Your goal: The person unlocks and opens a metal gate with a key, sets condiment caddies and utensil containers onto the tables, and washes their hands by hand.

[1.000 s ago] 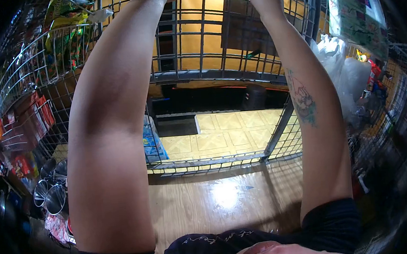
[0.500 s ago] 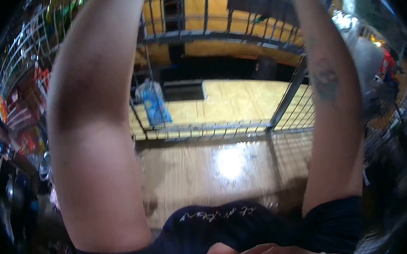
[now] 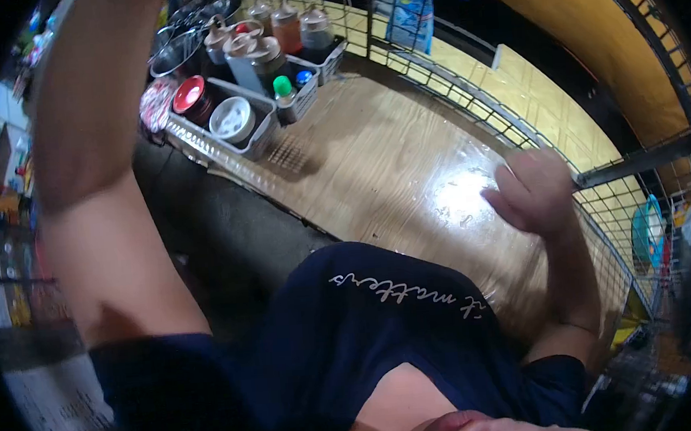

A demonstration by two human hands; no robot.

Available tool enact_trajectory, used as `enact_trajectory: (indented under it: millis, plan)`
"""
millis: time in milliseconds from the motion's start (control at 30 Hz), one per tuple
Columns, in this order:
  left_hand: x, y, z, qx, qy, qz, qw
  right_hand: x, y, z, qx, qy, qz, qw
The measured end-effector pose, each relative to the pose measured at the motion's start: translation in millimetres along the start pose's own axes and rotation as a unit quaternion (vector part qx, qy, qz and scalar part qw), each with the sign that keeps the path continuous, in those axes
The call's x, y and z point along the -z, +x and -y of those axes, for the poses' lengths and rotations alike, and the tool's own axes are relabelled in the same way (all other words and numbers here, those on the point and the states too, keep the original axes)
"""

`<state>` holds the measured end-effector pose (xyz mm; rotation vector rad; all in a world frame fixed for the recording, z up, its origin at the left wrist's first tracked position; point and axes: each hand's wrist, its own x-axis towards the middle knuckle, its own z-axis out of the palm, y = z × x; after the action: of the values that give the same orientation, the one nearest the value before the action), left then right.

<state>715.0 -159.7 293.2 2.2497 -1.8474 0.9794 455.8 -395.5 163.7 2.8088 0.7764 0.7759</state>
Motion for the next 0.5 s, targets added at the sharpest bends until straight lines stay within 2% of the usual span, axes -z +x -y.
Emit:
enact_trajectory:
  millis: [100,133,167,233,267,300,333,367,433,467,500]
  plan:
    - [-13.9,-63.2,-7.9,0.077,-0.039,0.081,0.993,-73.5,-4.6,-19.7,-0.175,0.055,0.176,0.967]
    - [-17.1,-88.4,-15.0,0.117,-0.069,0.109,0.985,-90.6,-2.3,-21.9,-0.183,0.102,0.200,0.957]
    - [-20.3,-116.3,-25.3,0.185,-0.158,0.142,0.959,-106.5,0.7,-22.2,-0.190,0.149,0.226,0.944]
    - [-37.4,-175.0,-35.0,0.327,-0.262,0.188,0.888,-140.2,16.6,-18.6,-0.146,0.237,0.292,0.915]
    - [-57.6,-213.9,-37.3,0.364,-0.273,0.132,0.881,-158.3,30.7,-16.8,-0.120,0.289,0.316,0.896]
    - [-63.7,-238.9,-45.2,0.405,-0.288,0.117,0.860,-174.0,44.5,-13.1,-0.116,0.312,0.294,0.896]
    - [-65.1,-255.7,-55.7,0.524,-0.320,0.147,0.775,-188.9,59.5,-8.7,-0.112,0.334,0.273,0.895]
    - [-91.1,-295.9,-50.3,0.532,-0.387,0.089,0.748,-205.4,76.2,-3.7,-0.106,0.334,0.274,0.896]
    - [-94.1,-309.5,-61.1,0.642,-0.485,-0.015,0.593,-232.4,110.9,10.2,-0.208,0.481,0.226,0.821]
    - [-108.2,-325.0,-52.9,0.660,-0.506,-0.041,0.554,-238.5,127.6,23.2,-0.206,0.481,0.228,0.821]
    - [-113.6,-330.0,-45.4,0.682,-0.508,-0.045,0.525,-244.5,143.7,39.2,-0.196,0.490,0.172,0.832]
